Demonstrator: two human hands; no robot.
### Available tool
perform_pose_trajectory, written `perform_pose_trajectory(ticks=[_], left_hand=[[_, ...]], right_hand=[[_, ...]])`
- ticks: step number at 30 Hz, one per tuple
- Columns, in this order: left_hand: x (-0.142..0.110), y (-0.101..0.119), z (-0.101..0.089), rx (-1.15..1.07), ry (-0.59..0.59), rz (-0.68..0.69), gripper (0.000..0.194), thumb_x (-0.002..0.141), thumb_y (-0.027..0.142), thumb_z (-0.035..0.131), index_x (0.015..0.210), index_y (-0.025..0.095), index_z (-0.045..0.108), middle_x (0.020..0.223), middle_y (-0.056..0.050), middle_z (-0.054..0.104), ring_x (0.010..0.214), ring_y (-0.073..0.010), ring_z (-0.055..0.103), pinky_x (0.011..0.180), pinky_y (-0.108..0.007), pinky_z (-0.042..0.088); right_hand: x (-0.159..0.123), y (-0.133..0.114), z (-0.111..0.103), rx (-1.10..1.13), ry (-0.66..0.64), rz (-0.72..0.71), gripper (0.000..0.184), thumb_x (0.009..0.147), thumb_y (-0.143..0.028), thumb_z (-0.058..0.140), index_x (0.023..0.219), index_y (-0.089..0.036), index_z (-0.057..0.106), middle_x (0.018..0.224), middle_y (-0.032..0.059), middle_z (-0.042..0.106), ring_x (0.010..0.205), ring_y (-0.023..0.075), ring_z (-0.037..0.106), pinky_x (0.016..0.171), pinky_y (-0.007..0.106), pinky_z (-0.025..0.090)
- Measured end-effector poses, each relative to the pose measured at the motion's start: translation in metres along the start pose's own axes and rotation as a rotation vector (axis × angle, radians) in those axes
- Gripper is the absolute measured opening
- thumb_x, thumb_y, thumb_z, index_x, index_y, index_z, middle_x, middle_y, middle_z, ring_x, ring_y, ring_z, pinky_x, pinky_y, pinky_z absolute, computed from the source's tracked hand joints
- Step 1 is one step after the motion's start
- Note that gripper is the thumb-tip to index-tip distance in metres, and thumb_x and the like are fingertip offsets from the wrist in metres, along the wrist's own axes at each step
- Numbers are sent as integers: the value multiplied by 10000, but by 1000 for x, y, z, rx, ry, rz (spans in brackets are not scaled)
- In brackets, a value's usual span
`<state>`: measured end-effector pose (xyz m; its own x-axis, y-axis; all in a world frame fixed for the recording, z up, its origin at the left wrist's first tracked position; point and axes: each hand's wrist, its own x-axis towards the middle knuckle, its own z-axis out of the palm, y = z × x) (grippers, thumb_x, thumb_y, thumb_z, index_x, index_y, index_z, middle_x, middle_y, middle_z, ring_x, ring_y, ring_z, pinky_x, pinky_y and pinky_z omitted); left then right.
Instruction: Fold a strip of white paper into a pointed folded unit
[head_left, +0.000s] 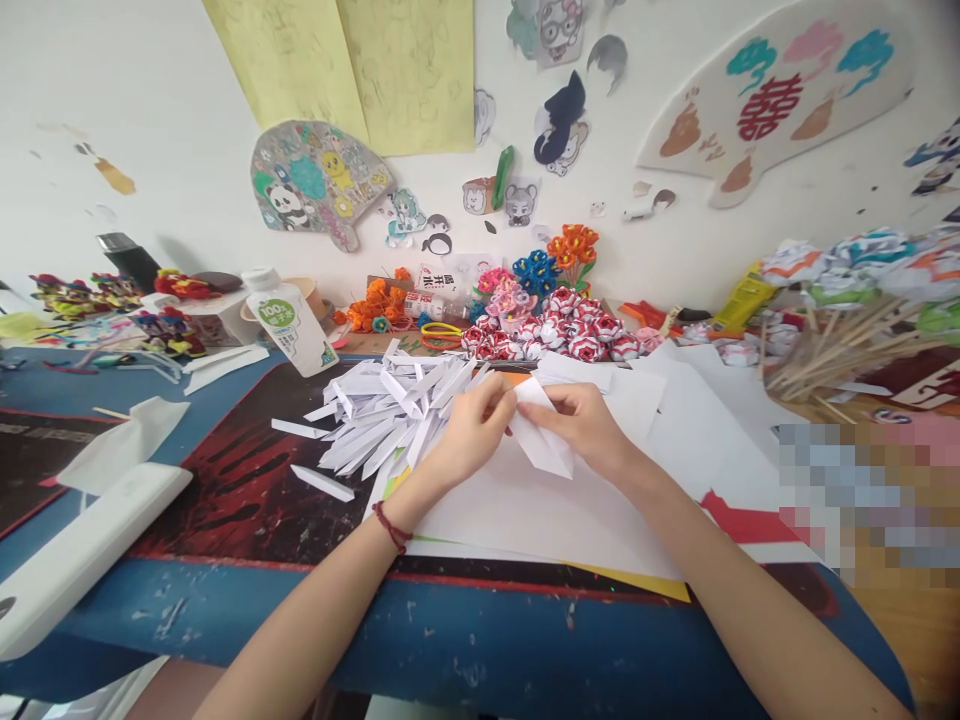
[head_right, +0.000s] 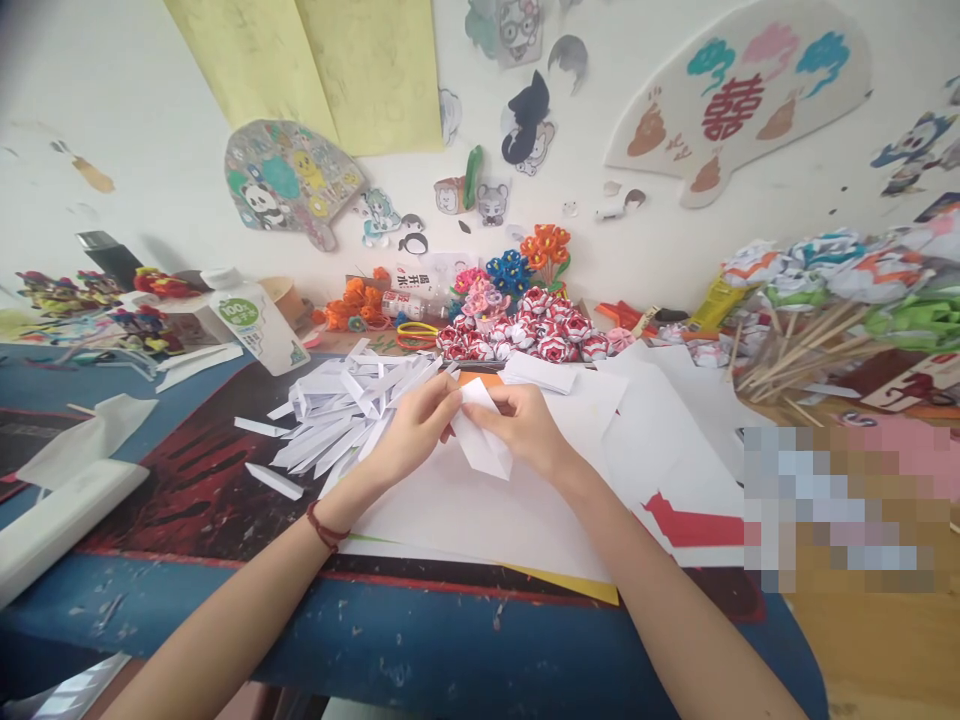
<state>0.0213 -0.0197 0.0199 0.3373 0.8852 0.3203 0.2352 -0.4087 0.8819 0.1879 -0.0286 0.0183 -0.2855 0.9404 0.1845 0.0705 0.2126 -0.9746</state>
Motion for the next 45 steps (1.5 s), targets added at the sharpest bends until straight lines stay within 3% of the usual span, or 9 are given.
perform_pose_trajectory(ticks=[13, 19, 23, 27, 32, 40, 45], left_hand=[[1, -1, -2, -34, -66, -7, 215, 884, 255, 420, 682, 184, 442, 580, 30, 522, 537, -92, 473, 536, -213, 369], [-3, 1, 6, -23, -168, -32, 195, 846, 211, 452, 660, 174, 496, 580, 27, 529, 553, -94, 483, 552, -212, 375], [-2, 3, 6, -32, -118, -47, 284, 912, 335, 419, 737, 169, 569, 578, 18, 545, 537, -100, 485, 540, -221, 378], [1, 1, 3, -89, -19, -52, 379, 936, 427, 392, 708, 163, 540, 556, 13, 540, 503, -93, 463, 519, -224, 367], [-1, 0, 3, -90, -50, -56, 288, 888, 403, 515, 729, 163, 520, 574, 19, 547, 511, -86, 462, 512, -213, 349], [-3, 2, 4, 64, 21, -3, 299, 912, 381, 473, 699, 172, 496, 552, 35, 488, 507, -83, 418, 514, -220, 318], [-2, -3, 6, 22, -35, -40, 251, 896, 378, 496, 747, 176, 503, 612, 20, 555, 543, -91, 492, 519, -210, 360]], right_hand=[[2, -1, 0, -120, 207, -61, 344, 751, -428, 653, 584, -138, 575, 568, -6, 466, 520, 104, 384, 456, 245, 270], [4, 0, -10, -105, 351, -89, 383, 757, -413, 640, 537, -166, 446, 552, -27, 338, 522, 90, 300, 456, 243, 228], [4, -1, -9, -130, 291, -66, 344, 757, -417, 635, 571, -146, 534, 566, -16, 407, 530, 97, 343, 460, 242, 252], [3, -4, -5, -165, 201, -50, 315, 769, -409, 615, 635, -124, 619, 579, -9, 456, 528, 100, 367, 459, 239, 264], [3, -6, -4, -173, 196, -59, 322, 762, -404, 620, 597, -129, 598, 586, -2, 474, 528, 104, 378, 459, 240, 265], [5, 0, -5, -152, 158, -54, 372, 776, -485, 598, 662, -131, 609, 626, 4, 492, 561, 115, 407, 470, 236, 289], [6, 2, -8, -185, 161, -29, 370, 774, -477, 605, 641, -132, 582, 602, -6, 458, 552, 108, 393, 467, 231, 287]])
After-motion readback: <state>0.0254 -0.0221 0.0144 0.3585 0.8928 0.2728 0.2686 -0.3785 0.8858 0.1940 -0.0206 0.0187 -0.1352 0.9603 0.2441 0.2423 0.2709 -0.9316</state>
